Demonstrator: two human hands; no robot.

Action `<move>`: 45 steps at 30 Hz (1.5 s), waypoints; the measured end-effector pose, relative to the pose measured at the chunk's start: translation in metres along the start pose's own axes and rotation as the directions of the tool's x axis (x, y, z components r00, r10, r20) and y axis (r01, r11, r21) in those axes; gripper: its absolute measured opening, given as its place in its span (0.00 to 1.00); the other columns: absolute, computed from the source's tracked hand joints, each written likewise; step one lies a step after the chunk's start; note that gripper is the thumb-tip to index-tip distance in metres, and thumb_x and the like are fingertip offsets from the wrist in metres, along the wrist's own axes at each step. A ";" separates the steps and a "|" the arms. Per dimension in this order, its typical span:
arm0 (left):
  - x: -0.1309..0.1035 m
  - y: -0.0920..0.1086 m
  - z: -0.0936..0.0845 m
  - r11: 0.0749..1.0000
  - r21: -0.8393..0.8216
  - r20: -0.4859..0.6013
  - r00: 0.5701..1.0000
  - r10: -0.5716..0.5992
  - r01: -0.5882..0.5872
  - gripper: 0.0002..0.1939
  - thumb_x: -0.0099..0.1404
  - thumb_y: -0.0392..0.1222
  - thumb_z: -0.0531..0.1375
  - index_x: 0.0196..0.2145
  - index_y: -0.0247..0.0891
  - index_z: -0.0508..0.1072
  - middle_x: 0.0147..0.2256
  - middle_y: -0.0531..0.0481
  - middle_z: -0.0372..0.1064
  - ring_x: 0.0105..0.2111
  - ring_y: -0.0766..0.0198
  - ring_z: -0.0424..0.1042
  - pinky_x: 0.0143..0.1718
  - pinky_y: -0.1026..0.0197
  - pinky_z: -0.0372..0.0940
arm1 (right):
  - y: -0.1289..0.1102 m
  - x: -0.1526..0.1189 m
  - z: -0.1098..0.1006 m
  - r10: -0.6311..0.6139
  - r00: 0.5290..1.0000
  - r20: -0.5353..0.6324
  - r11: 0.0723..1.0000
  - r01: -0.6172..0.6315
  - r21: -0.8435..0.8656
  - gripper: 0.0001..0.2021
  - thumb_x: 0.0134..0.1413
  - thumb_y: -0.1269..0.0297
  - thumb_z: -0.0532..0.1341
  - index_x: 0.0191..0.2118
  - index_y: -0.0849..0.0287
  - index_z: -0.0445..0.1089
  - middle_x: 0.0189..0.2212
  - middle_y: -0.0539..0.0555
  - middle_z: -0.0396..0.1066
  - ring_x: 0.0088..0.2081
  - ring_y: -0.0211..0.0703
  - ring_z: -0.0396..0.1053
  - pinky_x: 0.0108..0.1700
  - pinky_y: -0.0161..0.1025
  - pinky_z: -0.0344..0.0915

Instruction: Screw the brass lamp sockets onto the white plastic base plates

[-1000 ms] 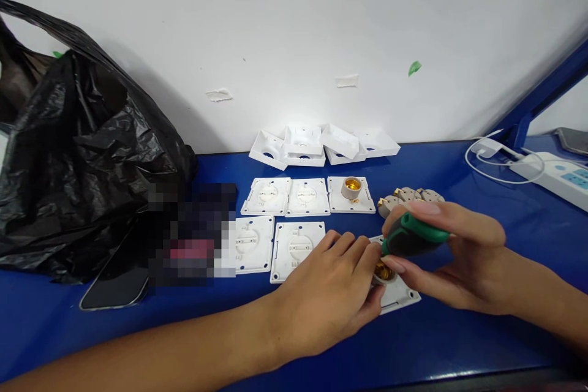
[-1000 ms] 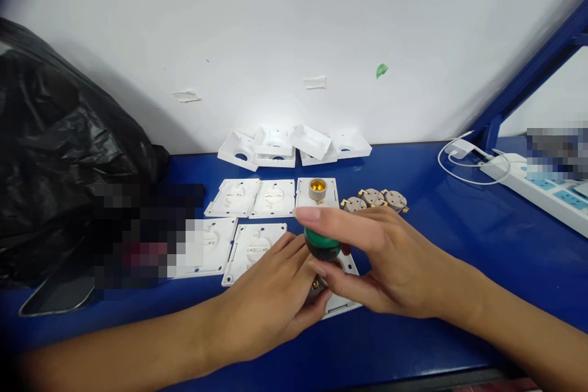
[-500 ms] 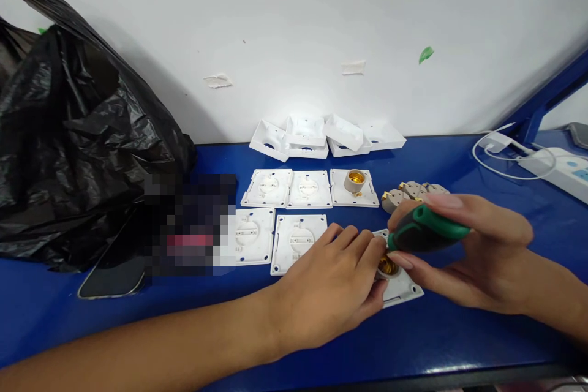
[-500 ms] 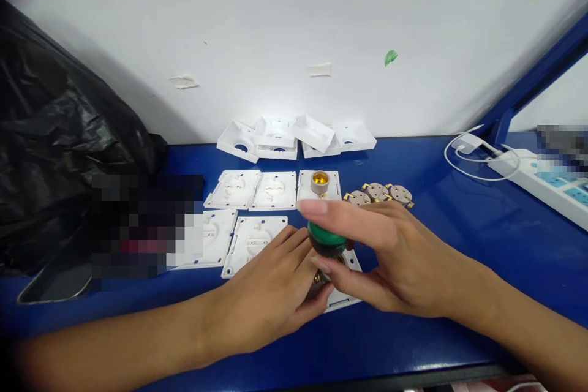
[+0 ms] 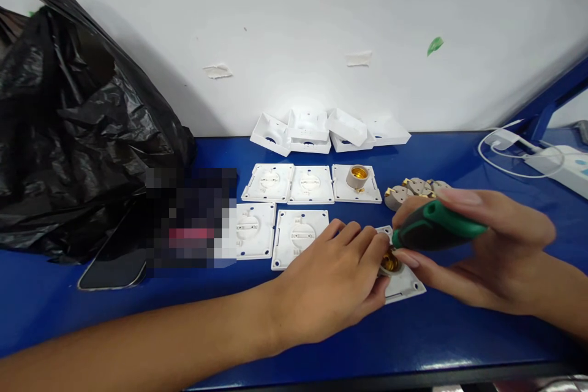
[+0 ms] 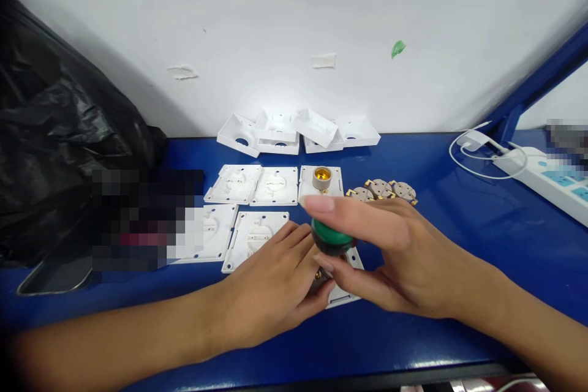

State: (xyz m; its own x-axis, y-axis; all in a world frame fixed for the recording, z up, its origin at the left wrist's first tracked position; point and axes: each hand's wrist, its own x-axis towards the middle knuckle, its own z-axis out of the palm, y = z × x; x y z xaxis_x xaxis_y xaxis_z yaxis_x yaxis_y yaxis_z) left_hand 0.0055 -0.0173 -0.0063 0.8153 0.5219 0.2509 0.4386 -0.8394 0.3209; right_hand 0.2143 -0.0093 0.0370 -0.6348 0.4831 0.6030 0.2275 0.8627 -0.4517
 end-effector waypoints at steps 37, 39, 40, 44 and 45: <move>-0.001 -0.001 0.003 0.997 0.075 -0.046 0.998 0.038 -0.035 0.09 0.76 0.43 0.55 0.46 0.34 0.67 0.44 0.43 0.73 0.43 0.51 0.73 0.45 0.48 0.65 | -0.004 0.003 -0.004 0.020 1.000 0.021 0.998 -0.018 -0.067 0.36 0.61 0.77 0.63 0.71 0.51 0.54 0.33 0.46 0.71 0.28 0.38 0.71 0.30 0.36 0.73; -0.001 -0.001 0.003 0.996 0.080 -0.049 0.998 0.041 -0.037 0.09 0.76 0.43 0.55 0.45 0.34 0.67 0.44 0.42 0.73 0.42 0.51 0.73 0.45 0.48 0.65 | -0.005 0.003 -0.005 0.033 0.999 0.027 0.998 -0.031 -0.063 0.33 0.60 0.78 0.63 0.69 0.52 0.58 0.32 0.46 0.71 0.28 0.39 0.71 0.29 0.36 0.73; -0.001 -0.001 0.003 0.996 0.083 -0.050 0.998 0.040 -0.035 0.09 0.76 0.43 0.55 0.45 0.34 0.67 0.45 0.42 0.73 0.42 0.51 0.73 0.46 0.48 0.65 | -0.005 0.004 -0.005 0.034 0.999 0.027 0.997 -0.032 -0.063 0.33 0.60 0.78 0.63 0.68 0.53 0.59 0.32 0.47 0.71 0.28 0.39 0.71 0.29 0.37 0.73; 0.000 -0.001 0.003 0.996 0.083 -0.047 0.998 0.037 -0.033 0.09 0.76 0.43 0.55 0.46 0.34 0.68 0.46 0.42 0.74 0.43 0.50 0.73 0.46 0.48 0.65 | -0.005 0.005 -0.007 0.028 0.998 0.049 0.997 -0.025 -0.070 0.34 0.58 0.78 0.65 0.68 0.50 0.59 0.30 0.46 0.71 0.26 0.40 0.70 0.26 0.36 0.73; 0.000 -0.001 0.003 0.996 0.082 -0.045 0.998 0.038 -0.034 0.09 0.76 0.43 0.54 0.46 0.34 0.68 0.46 0.42 0.74 0.43 0.50 0.73 0.46 0.48 0.65 | -0.005 0.006 -0.007 0.032 0.998 0.053 0.998 -0.028 -0.065 0.35 0.58 0.78 0.65 0.68 0.49 0.58 0.30 0.46 0.71 0.25 0.40 0.70 0.26 0.36 0.73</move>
State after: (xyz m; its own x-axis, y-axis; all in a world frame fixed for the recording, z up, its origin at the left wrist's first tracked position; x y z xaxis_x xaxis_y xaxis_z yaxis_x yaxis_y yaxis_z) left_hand 0.0057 -0.0167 -0.0092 0.8136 0.4958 0.3038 0.4397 -0.8665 0.2363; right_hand 0.2145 -0.0097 0.0471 -0.6655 0.5015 0.5528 0.2924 0.8566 -0.4251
